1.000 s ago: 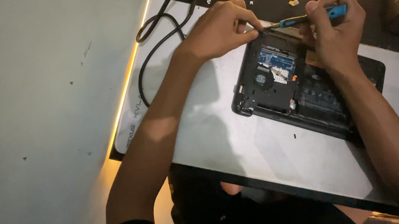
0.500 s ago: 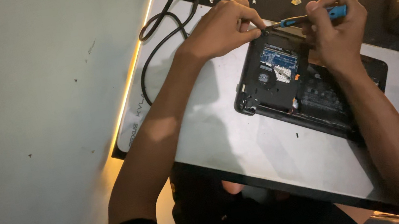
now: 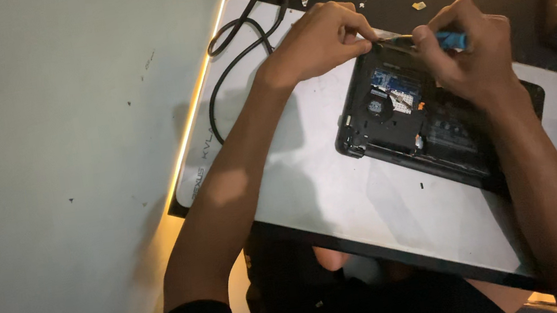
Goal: The person disassembles a laptop by removing the back cover and then detaching the battery. They use a screwdriver to remove screws and pry open the casing, then disconnect the battery connector and lift the battery out of the chassis.
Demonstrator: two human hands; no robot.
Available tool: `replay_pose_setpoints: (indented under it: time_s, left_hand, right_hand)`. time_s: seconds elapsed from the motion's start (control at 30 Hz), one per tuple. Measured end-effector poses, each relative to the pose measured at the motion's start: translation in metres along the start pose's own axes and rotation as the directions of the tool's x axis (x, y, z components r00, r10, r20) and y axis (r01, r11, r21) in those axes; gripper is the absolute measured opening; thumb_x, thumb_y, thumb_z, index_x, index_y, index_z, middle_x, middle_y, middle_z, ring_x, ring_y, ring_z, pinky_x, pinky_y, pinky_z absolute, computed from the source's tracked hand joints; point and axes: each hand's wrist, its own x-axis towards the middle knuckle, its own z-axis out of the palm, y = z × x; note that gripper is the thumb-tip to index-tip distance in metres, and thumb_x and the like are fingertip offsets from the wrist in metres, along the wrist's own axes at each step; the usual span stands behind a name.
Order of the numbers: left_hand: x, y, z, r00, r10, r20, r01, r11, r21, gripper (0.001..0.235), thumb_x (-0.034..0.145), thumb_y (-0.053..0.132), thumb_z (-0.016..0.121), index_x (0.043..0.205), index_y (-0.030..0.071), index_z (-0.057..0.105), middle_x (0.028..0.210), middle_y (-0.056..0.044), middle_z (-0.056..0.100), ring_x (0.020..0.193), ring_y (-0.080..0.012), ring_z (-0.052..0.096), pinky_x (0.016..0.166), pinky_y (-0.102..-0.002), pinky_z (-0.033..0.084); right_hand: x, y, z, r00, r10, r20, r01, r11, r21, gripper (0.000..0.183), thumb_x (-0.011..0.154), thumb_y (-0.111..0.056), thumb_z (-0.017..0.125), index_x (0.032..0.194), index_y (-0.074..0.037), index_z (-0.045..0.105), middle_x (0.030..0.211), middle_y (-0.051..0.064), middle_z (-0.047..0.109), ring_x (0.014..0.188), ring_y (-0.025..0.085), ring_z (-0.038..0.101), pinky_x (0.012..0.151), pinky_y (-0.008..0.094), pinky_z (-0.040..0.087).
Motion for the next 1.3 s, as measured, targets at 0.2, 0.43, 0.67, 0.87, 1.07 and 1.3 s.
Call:
replay_pose_setpoints:
  time_s: [0.2,0.43,0.67,0.87,1.07,1.3]
  left_hand:
    - [-0.001,0.013,-0.004,0.990,-0.138,0.022,0.139,0.989,-0.054,0.008,0.105,0.024,0.090,0.107,0.027,0.097,0.092,0.008,0.068,0.073,-0.0106,0.060,0.072,-0.034,0.048]
    - [-0.001,0.011,-0.003,0.991,-0.129,0.017,0.130,0.990,-0.062,0.010,0.103,0.020,0.086,0.103,0.024,0.095,0.092,0.007,0.068,0.074,-0.0118,0.061,0.071,-0.035,0.046]
    - [-0.003,0.012,-0.003,0.987,-0.157,0.026,0.159,0.983,-0.095,0.012,0.103,0.017,0.082,0.102,0.021,0.094,0.095,0.007,0.068,0.076,-0.0115,0.057,0.072,-0.033,0.045]
    - [0.001,0.008,0.001,0.993,-0.120,-0.008,0.120,0.993,-0.006,0.010,0.099,0.016,0.081,0.096,0.021,0.090,0.091,0.005,0.071,0.079,-0.0154,0.068,0.071,-0.039,0.047]
    - [-0.003,0.010,-0.001,0.995,-0.102,-0.023,0.102,0.995,0.012,0.019,0.098,0.016,0.073,0.098,0.024,0.091,0.093,0.007,0.068,0.074,-0.0138,0.063,0.067,-0.037,0.045]
    - [-0.004,0.016,-0.004,0.994,-0.112,0.002,0.112,0.994,0.022,0.016,0.100,0.021,0.076,0.098,0.027,0.091,0.091,0.010,0.069,0.079,-0.0125,0.068,0.070,-0.037,0.048]
  right_hand:
    - [0.007,-0.012,-0.003,0.965,-0.243,0.102,0.258,0.950,-0.176,0.025,0.132,-0.007,0.086,0.113,0.000,0.070,0.091,0.011,0.071,0.076,0.028,0.067,0.074,0.042,0.047]
    - [0.019,-0.013,-0.006,0.948,-0.274,0.160,0.303,0.933,-0.195,0.028,0.131,-0.010,0.084,0.111,-0.001,0.066,0.083,0.010,0.064,0.071,0.028,0.062,0.069,0.042,0.041]
    - [0.026,-0.027,-0.009,0.923,-0.317,0.218,0.356,0.918,-0.173,0.033,0.129,-0.008,0.079,0.102,-0.003,0.059,0.076,0.008,0.049,0.067,0.029,0.045,0.068,0.044,0.037]
    - [0.017,-0.022,-0.004,0.917,-0.359,0.171,0.393,0.885,-0.249,0.029,0.126,-0.005,0.084,0.104,-0.003,0.065,0.082,0.011,0.060,0.069,0.033,0.054,0.068,0.046,0.042]
    - [0.015,-0.028,0.000,0.948,-0.286,0.139,0.311,0.923,-0.225,0.027,0.123,0.003,0.084,0.103,-0.002,0.066,0.084,0.011,0.066,0.072,0.030,0.059,0.070,0.045,0.042]
    - [-0.001,-0.013,0.001,0.989,-0.149,-0.023,0.148,0.987,-0.058,0.028,0.132,0.001,0.081,0.108,0.004,0.067,0.096,0.014,0.072,0.076,0.024,0.059,0.073,0.041,0.043]
